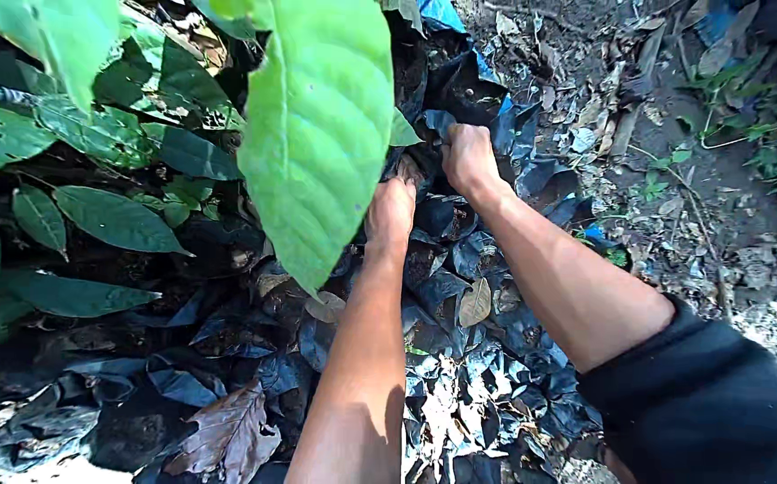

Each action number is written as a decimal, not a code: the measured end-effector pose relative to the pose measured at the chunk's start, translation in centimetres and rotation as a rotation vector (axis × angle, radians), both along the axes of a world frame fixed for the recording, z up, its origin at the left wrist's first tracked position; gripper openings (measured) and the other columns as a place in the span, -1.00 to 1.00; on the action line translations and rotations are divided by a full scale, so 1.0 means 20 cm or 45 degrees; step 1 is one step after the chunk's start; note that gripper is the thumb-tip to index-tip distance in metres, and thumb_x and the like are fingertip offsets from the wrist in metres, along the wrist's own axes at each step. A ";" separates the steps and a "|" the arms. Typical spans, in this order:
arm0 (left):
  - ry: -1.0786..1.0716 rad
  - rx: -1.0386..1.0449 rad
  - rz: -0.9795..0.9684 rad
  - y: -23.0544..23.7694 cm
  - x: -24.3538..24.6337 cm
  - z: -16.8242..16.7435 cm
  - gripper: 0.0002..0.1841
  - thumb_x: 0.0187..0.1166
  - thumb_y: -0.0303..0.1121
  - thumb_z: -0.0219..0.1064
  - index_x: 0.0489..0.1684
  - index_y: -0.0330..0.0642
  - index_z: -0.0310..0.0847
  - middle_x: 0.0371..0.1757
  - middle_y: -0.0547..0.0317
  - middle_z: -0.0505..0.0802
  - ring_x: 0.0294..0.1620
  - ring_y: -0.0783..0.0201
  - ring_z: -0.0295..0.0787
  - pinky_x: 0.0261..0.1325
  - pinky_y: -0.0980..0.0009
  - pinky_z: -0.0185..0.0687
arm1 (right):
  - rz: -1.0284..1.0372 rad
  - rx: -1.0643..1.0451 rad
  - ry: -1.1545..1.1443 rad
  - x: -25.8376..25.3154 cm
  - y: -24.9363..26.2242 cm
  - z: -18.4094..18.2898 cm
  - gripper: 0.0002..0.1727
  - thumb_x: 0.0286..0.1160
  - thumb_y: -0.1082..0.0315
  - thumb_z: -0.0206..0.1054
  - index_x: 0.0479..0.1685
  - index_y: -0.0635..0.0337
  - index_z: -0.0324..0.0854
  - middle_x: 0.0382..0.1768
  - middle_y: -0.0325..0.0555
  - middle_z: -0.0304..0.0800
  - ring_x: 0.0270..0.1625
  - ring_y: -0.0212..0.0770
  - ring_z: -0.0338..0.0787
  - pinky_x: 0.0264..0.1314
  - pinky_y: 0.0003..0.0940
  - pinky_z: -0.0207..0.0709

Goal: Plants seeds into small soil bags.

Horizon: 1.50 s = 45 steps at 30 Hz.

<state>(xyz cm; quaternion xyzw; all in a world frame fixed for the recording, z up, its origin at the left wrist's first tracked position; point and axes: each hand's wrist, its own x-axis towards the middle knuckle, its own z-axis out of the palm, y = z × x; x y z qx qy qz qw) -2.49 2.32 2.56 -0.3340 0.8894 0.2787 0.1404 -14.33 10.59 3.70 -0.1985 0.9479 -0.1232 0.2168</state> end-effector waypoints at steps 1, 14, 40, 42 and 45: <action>-0.007 -0.012 -0.014 0.01 0.01 0.02 -0.53 0.85 -0.10 0.04 -0.11 -0.35 0.74 -0.05 -0.26 0.87 0.15 -0.19 0.84 0.23 -0.13 0.65 | -0.007 0.012 -0.020 -0.01 0.00 0.01 -0.78 0.55 0.45 0.30 0.05 0.31 0.75 0.10 0.28 0.82 0.30 0.25 0.78 0.36 0.22 0.60; 0.120 0.294 0.180 -0.01 0.03 0.00 -0.51 0.84 -0.08 0.05 -0.15 -0.36 0.72 -0.15 -0.18 0.85 -0.01 -0.06 0.83 0.13 -0.05 0.67 | -0.118 0.106 -0.048 -0.07 -0.02 -0.02 -0.80 0.41 0.46 0.39 -0.05 0.33 0.79 0.19 0.27 0.81 0.36 0.24 0.76 0.40 0.21 0.59; 0.894 1.967 0.959 0.24 1.02 0.24 -0.15 0.73 0.40 -0.37 0.57 -0.05 0.49 0.43 0.13 0.72 0.42 0.28 0.64 0.49 0.23 0.55 | 0.505 -0.540 -0.214 1.09 0.28 0.34 -0.84 0.36 0.37 0.58 -0.10 0.06 0.87 -0.03 -0.03 0.67 -0.08 -0.15 0.74 -0.05 -0.17 0.72; 0.938 1.918 1.019 0.21 0.99 0.25 -0.29 0.82 0.27 -0.25 0.39 -0.08 0.63 0.24 0.14 0.81 0.25 0.30 0.75 0.32 0.29 0.67 | 0.469 -0.651 -0.276 1.08 0.26 0.37 -0.84 0.36 0.34 0.60 -0.12 0.06 0.84 -0.01 -0.10 0.69 -0.09 -0.27 0.75 -0.04 -0.31 0.76; 0.937 1.832 1.118 0.16 0.99 0.25 -0.52 0.88 0.00 -0.05 0.10 -0.15 0.71 -0.06 0.15 0.85 -0.07 0.29 0.81 0.10 0.29 0.77 | 0.135 -0.793 -0.549 1.02 0.21 0.42 -0.83 0.39 0.39 0.59 -0.16 0.16 0.72 -0.22 -0.19 0.88 -0.35 -0.33 0.86 -0.26 -0.35 0.83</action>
